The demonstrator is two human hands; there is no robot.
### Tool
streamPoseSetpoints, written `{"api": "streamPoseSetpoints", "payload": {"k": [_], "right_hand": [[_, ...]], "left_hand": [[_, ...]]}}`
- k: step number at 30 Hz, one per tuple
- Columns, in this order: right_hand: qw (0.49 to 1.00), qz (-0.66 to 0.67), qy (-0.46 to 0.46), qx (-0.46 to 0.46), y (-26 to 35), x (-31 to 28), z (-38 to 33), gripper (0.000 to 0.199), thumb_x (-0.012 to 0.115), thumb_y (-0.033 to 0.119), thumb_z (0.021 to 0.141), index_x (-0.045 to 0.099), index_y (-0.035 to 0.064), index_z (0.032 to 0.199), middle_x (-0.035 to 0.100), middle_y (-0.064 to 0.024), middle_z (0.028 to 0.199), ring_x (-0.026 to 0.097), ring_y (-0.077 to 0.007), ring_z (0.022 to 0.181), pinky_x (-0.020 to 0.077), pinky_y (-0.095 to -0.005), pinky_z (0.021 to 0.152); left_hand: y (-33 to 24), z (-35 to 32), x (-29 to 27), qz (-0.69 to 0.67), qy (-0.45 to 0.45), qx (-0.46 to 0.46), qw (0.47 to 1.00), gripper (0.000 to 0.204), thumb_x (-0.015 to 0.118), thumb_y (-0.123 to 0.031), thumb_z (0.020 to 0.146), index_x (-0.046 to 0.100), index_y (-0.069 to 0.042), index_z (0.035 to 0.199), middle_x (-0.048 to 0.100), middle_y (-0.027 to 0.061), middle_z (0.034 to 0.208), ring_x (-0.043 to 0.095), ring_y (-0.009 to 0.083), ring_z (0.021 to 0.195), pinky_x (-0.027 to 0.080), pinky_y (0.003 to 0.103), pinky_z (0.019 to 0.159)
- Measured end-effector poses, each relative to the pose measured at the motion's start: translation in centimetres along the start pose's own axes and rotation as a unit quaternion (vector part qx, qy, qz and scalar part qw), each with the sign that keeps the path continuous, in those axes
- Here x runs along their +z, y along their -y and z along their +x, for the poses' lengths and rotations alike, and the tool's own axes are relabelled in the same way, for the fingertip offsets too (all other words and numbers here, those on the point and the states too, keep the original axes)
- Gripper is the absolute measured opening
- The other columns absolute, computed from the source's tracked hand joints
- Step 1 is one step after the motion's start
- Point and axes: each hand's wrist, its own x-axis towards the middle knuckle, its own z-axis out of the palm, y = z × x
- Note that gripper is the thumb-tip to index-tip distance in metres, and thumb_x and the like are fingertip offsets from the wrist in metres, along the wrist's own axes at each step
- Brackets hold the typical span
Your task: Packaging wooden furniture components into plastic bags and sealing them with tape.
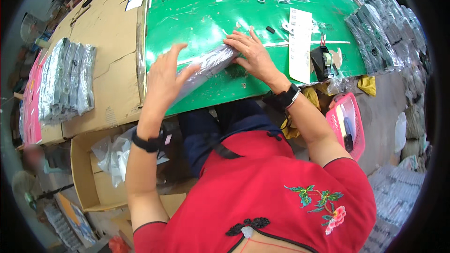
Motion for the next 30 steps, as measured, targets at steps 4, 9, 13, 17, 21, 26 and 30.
{"api": "streamPoseSetpoints", "payload": {"k": [4, 9, 13, 17, 21, 26, 30], "right_hand": [[1.0, -0.003, -0.009, -0.004, 0.0, 0.3, 0.3, 0.067, 0.077, 0.003, 0.074, 0.058, 0.0155, 0.137, 0.059, -0.0047, 0.141, 0.049, -0.0278, 0.139, 0.0236, -0.0619, 0.122], [1.0, -0.003, -0.011, -0.004, 0.4, 0.2, 0.6, 0.067, 0.077, 0.003, 0.073, 0.059, 0.0171, 0.136, 0.06, -0.0048, 0.14, 0.05, -0.0279, 0.138, 0.0221, -0.0626, 0.122], [1.0, -0.003, -0.007, 0.005, 0.2, 0.2, 0.5, 0.067, 0.077, 0.003, 0.073, 0.06, 0.0184, 0.136, 0.06, -0.0057, 0.14, 0.05, -0.028, 0.138, 0.0217, -0.0629, 0.122], [1.0, -0.004, 0.002, 0.012, 0.1, -0.1, 0.4, 0.066, 0.077, 0.004, 0.073, 0.06, 0.0182, 0.135, 0.06, -0.0059, 0.139, 0.05, -0.0281, 0.138, 0.0221, -0.0623, 0.123], [1.0, 0.003, -0.007, -0.007, 1.6, -0.9, 1.0, 0.058, 0.079, 0.013, 0.076, 0.063, 0.0203, 0.132, 0.061, -0.0051, 0.139, 0.05, -0.0275, 0.138, 0.0178, -0.0666, 0.122], [0.993, 0.081, -0.007, -0.089, 3.3, 0.7, 2.5, 0.033, 0.079, 0.025, 0.082, 0.069, 0.0213, 0.113, 0.064, -0.0025, 0.133, 0.048, -0.0264, 0.141, 0.0132, -0.0704, 0.12], [0.987, 0.144, 0.034, -0.068, 3.1, 0.9, 3.6, 0.015, 0.076, 0.027, 0.085, 0.068, 0.0171, 0.093, 0.068, 0.0, 0.122, 0.053, -0.0254, 0.134, 0.0144, -0.0676, 0.121]], "left_hand": [[0.1, -4.1, 1.5, 0.025, -0.039, 0.008, 0.999, 0.057, 0.079, -0.041, 0.081, 0.059, -0.009, 0.123, 0.069, 0.0128, 0.111, 0.064, 0.0341, 0.106, 0.047, 0.045, 0.093], [-0.1, -3.9, 3.0, 0.045, -0.054, -0.062, 0.996, 0.051, 0.078, -0.036, 0.084, 0.061, -0.012, 0.126, 0.069, 0.0097, 0.114, 0.065, 0.0317, 0.106, 0.045, 0.041, 0.09], [-0.2, -3.3, 3.5, 0.046, -0.107, -0.021, 0.993, 0.05, 0.077, -0.033, 0.085, 0.064, -0.013, 0.129, 0.069, 0.007, 0.112, 0.064, 0.0297, 0.103, 0.045, 0.041, 0.09], [-0.8, -3.1, 3.0, 0.017, -0.071, -0.043, 0.996, 0.037, 0.077, -0.028, 0.085, 0.073, -0.014, 0.119, 0.069, 0.0054, 0.11, 0.065, 0.0276, 0.102, 0.045, 0.039, 0.09], [-0.4, -3.1, 3.5, -0.017, -0.084, -0.066, 0.994, 0.028, 0.077, -0.031, 0.083, 0.077, -0.02, 0.109, 0.069, -0.0016, 0.108, 0.063, 0.0221, 0.102, 0.042, 0.039, 0.086], [-0.2, -3.2, 3.7, -0.02, -0.09, -0.069, 0.993, 0.024, 0.077, -0.029, 0.084, 0.077, -0.02, 0.105, 0.069, -0.0027, 0.108, 0.063, 0.0214, 0.102, 0.042, 0.038, 0.086], [-0.7, -3.2, 3.7, -0.004, -0.09, -0.062, 0.994, 0.024, 0.077, -0.03, 0.084, 0.077, -0.02, 0.106, 0.069, -0.0025, 0.108, 0.063, 0.0218, 0.102, 0.042, 0.039, 0.086]]}}
